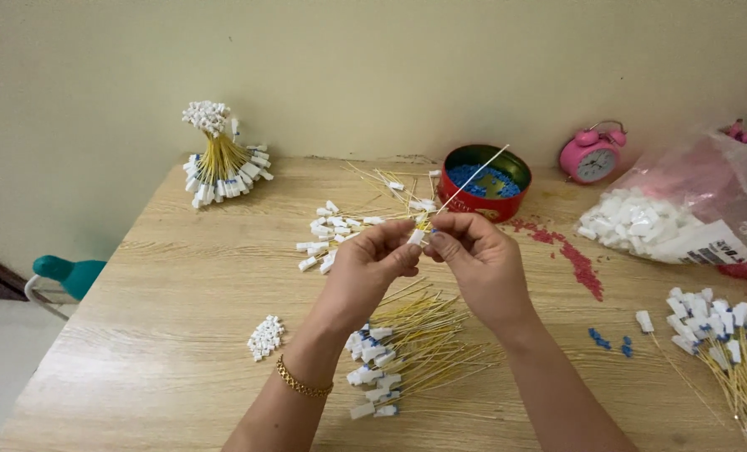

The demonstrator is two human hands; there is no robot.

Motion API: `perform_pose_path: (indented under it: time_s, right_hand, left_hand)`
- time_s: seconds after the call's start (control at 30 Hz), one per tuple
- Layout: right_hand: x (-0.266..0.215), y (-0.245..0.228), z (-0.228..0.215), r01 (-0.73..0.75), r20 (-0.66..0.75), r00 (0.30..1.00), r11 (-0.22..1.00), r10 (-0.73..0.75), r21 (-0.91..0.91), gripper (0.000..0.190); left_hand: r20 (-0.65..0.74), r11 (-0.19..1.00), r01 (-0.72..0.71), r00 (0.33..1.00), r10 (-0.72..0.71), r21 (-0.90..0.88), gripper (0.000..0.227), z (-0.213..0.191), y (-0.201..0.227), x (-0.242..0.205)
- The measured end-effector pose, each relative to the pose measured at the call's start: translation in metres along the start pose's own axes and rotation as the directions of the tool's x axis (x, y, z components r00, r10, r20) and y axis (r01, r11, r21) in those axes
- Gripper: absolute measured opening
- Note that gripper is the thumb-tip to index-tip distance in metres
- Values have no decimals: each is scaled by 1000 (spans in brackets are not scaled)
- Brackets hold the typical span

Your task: Assembling small electrical connectors by attaching plastic housings and beads to wires.

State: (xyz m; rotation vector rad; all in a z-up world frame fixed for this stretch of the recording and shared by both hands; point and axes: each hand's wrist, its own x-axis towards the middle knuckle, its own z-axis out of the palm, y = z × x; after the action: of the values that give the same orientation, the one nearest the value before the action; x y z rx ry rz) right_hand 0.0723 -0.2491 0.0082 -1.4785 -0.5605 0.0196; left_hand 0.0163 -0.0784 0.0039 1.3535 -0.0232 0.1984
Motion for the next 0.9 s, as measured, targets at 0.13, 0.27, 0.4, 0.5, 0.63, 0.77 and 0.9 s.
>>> perform_pose_path:
  time_s: [0.13,0.27,0.4,0.5,0.63,0.77,0.9]
  right_hand:
    - [-2,3,1,59,20,998,997,-58,-45,14]
    - [-3,-4,2,137,25,991,975,-135,-176,12]
    - [-5,-3,5,195,40,981,964,-191,-178,12]
    - [-6,-8,8,187,34,982,974,-184,-125,12]
    - [-5,-3,8,167,17,986,961,-167,-221,15]
    - [-7,-2,11,285,81,958,918,-273,-275,19]
    - [-11,-1,19,271,62,963,942,-264,-196,25]
  left_hand:
    - [-8,997,47,999,-47,59,35,5,3,-1]
    - [12,995,23,1000,-24,95,29,6,-3,0]
    - [7,995,-32,999,32,95,27,7,-11,-1]
    - [-17,990,-87,996,89,110,26,7,-12,-1]
    - [-33,987,-74,996,80,145,27,8,-8,-2]
    - [-34,998,-47,998,49,51,26,7,-6,-2]
    - [-66,997,-26,997,31,70,25,8,-2,-2]
